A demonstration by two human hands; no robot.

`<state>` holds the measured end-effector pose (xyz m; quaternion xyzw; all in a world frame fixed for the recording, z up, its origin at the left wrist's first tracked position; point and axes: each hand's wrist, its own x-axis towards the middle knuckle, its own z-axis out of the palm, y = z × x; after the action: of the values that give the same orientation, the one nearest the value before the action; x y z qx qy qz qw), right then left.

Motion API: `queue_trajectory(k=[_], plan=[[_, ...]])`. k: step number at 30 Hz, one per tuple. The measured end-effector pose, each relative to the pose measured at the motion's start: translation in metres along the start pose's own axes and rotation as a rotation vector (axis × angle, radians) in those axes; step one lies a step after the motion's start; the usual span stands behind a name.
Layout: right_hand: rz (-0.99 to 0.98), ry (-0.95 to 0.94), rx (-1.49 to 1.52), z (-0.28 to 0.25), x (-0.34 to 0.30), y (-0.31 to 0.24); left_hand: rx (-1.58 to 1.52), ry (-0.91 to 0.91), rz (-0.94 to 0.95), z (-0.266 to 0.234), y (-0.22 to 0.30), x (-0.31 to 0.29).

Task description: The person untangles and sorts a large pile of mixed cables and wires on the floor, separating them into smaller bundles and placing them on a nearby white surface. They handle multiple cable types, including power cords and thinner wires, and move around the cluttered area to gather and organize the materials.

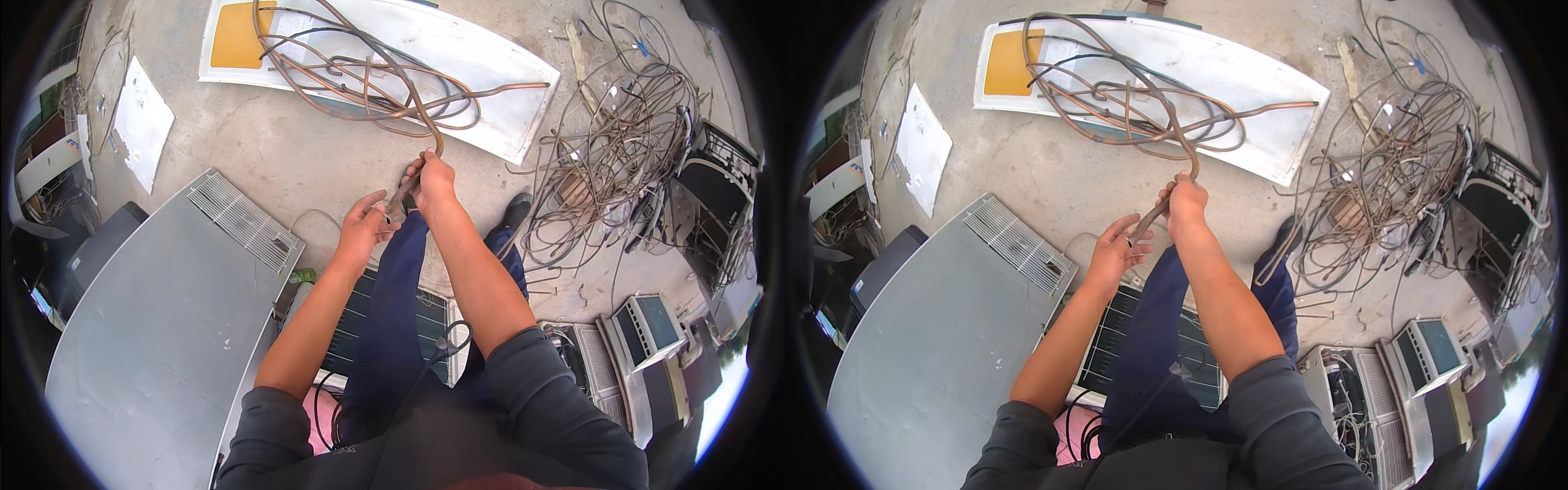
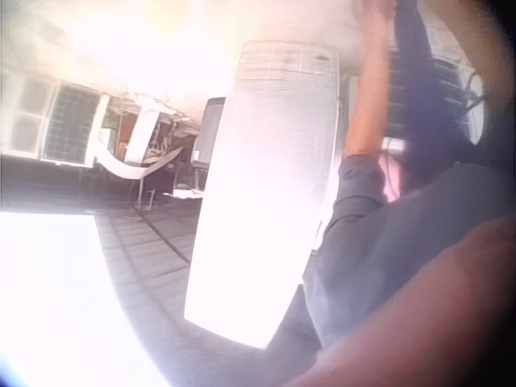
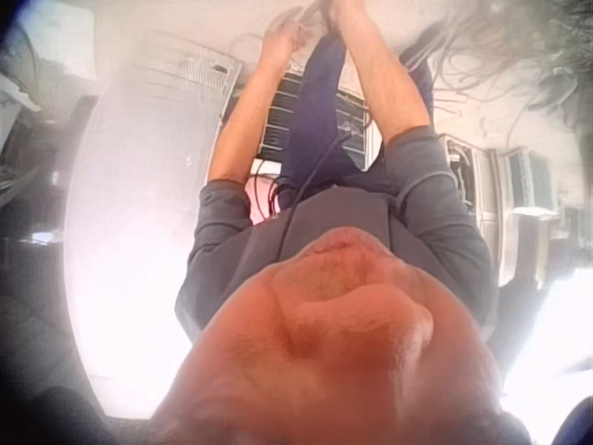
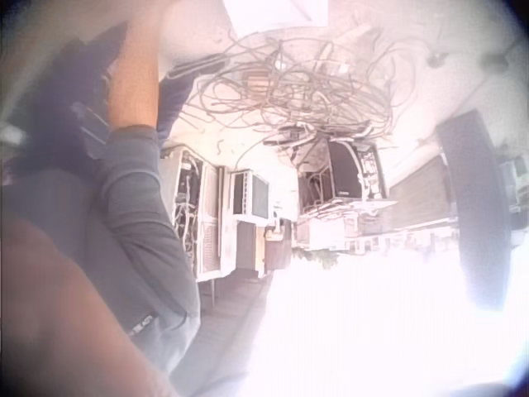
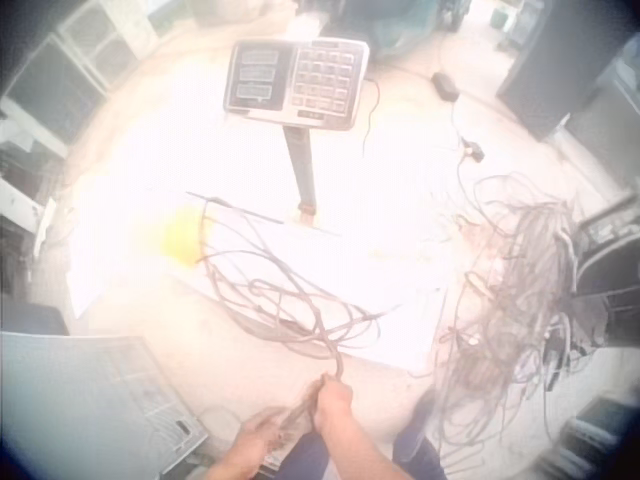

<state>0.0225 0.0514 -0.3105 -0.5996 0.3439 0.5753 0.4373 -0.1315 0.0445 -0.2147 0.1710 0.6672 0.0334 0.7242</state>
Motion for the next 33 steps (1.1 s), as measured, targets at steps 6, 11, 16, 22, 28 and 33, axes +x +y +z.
queue_trajectory(k=[6, 11, 16, 22, 28, 33], plan=[[-0.007, 0.024, -0.472, -0.016, 0.021, -0.027, -0.188, -0.164, -0.032, 0.02, 0.011, 0.006], [0.025, -0.041, -0.533, -0.027, 0.019, -0.034, -0.228, -0.146, -0.036, 0.02, 0.012, 0.017], [-0.098, 0.084, -0.558, -0.039, -0.02, -0.029, -0.268, -0.046, -0.04, 0.01, -0.005, 0.031], [-0.358, -0.2, -0.571, -0.082, -0.111, -0.041, -0.028, 0.078, -0.158, 0.031, -0.039, 0.021], [-0.794, -0.026, -0.323, -0.194, -0.176, -0.07, 0.252, -0.262, -0.137, 0.114, -0.049, 0.012], [-0.66, 0.363, -0.23, -0.314, -0.093, -0.085, 0.426, -0.416, -0.192, 0.209, -0.061, 0.018]])
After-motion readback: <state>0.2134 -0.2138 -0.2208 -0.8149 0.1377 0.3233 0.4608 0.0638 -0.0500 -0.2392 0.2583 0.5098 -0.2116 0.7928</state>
